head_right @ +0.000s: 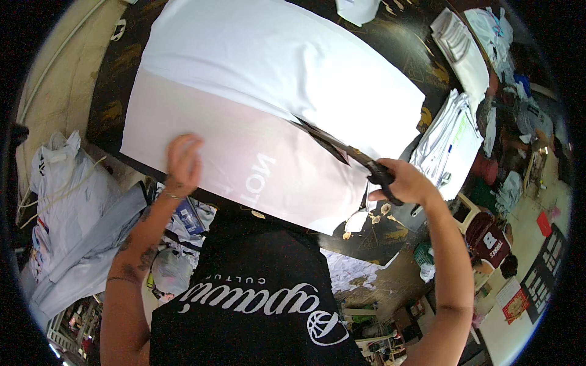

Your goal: The person repeatedly places white fabric sheets on a table, aligns them, and cuts them into smaller pieces using scissors. They also handle red and white jerseys, placing them on the table and cutting along their edges. The workspace is cluttered with fabric scraps and other materials.

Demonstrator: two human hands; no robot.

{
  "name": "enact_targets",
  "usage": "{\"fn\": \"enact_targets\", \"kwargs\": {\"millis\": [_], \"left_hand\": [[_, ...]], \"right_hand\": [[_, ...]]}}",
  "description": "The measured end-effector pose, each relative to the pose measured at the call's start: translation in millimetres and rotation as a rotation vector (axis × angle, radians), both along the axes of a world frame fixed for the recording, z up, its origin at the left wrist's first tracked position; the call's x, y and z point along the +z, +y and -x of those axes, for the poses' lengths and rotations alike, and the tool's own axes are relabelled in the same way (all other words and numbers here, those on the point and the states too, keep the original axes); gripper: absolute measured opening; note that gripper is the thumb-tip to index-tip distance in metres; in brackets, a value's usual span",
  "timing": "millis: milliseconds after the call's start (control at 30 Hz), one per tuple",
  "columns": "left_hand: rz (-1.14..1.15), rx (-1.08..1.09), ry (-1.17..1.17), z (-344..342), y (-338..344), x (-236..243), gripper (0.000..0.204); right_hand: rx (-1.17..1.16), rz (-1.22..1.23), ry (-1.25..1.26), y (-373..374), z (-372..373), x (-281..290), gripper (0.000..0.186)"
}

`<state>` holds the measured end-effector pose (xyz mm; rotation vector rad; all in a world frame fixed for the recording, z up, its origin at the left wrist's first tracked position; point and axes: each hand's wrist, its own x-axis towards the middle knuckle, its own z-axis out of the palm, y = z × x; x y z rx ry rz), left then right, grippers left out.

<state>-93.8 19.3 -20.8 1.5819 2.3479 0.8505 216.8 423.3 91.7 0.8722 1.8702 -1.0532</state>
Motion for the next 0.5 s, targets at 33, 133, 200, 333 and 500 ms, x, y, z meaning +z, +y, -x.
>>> {"fn": "enact_targets", "kwargs": {"millis": [33,133,200,333,500], "left_hand": [[-0.023,0.067,0.114,16.8,-22.0,0.2,0.051],[0.222,-0.049,0.192,38.2,-59.7,-10.6,0.054],[0.214,-0.043,0.219,38.1,-68.4,-18.0,0.058],[0.190,-0.011,0.217,35.6,-67.5,-25.6,0.060],[0.198,-0.005,0.217,39.3,-70.4,-25.5,0.059]], "right_hand": [[0.067,-0.050,-0.050,7.3,8.1,4.3,0.086],[0.173,-0.025,0.044,10.5,40.6,-8.1,0.098],[0.194,-0.013,0.172,3.6,60.6,-24.4,0.094],[0.132,-0.078,-0.026,-4.2,84.1,-34.4,0.084],[0.159,0.003,0.145,-27.7,111.1,-31.3,0.100]]}}
